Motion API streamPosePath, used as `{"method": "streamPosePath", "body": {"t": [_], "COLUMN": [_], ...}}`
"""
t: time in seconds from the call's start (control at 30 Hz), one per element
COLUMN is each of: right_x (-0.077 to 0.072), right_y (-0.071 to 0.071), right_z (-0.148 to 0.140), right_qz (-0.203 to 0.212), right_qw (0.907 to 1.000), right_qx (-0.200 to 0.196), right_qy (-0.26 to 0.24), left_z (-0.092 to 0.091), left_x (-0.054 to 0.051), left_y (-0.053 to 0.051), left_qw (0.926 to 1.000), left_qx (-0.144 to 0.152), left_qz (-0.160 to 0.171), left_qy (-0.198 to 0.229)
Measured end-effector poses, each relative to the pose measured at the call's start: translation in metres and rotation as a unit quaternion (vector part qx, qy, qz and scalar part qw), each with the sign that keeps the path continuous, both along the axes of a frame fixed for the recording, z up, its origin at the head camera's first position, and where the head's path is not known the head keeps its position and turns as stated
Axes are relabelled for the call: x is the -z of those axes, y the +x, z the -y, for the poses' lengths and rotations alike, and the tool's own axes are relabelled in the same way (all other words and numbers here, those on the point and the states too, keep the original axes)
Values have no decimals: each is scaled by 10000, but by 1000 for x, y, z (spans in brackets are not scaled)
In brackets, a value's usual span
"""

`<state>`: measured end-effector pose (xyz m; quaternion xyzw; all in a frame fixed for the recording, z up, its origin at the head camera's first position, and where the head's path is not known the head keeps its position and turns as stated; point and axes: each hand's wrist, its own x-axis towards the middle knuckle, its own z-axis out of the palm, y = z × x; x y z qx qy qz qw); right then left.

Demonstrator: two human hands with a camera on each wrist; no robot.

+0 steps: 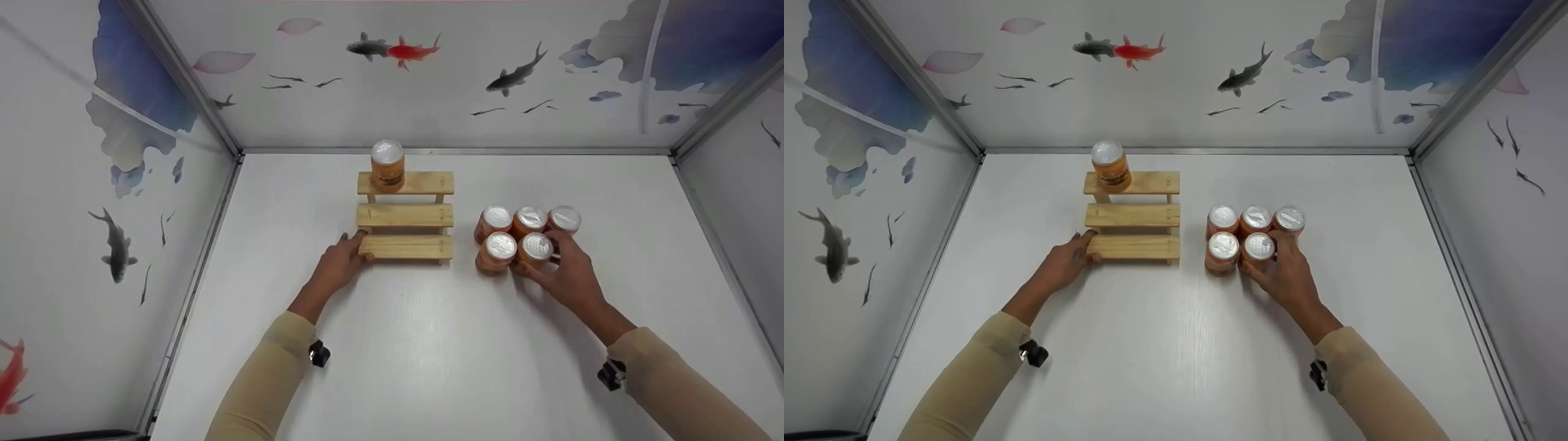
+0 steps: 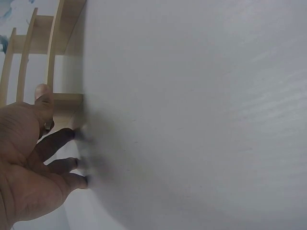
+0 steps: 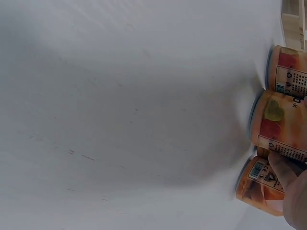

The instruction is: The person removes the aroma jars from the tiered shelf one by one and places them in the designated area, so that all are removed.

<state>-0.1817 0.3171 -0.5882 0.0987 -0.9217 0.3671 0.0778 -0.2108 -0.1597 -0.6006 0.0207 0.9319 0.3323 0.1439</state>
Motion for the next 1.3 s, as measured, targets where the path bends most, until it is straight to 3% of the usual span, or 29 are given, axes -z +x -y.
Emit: {"method": "streamPosePath", "body": {"t": [0.37, 0.7, 1.3], "right_x": [-1, -1, -1], "right_y": [-1, -1, 0], "right_z": [0, 0, 0], "right_qz": [108, -131, 119], "right_qw": [9999, 9998, 9999], "right_qx": [-19, -102, -56], "right_qy": [0, 87, -41], "left_z": [0, 0, 0], "left_x": [1, 3, 3], "left_y": [-1, -1, -1], "left_qw": [10000, 10000, 9999], "left_qx": [15, 40, 38], "left_qz": [-20, -15, -89], "left_qy": [-42, -35, -82]}}
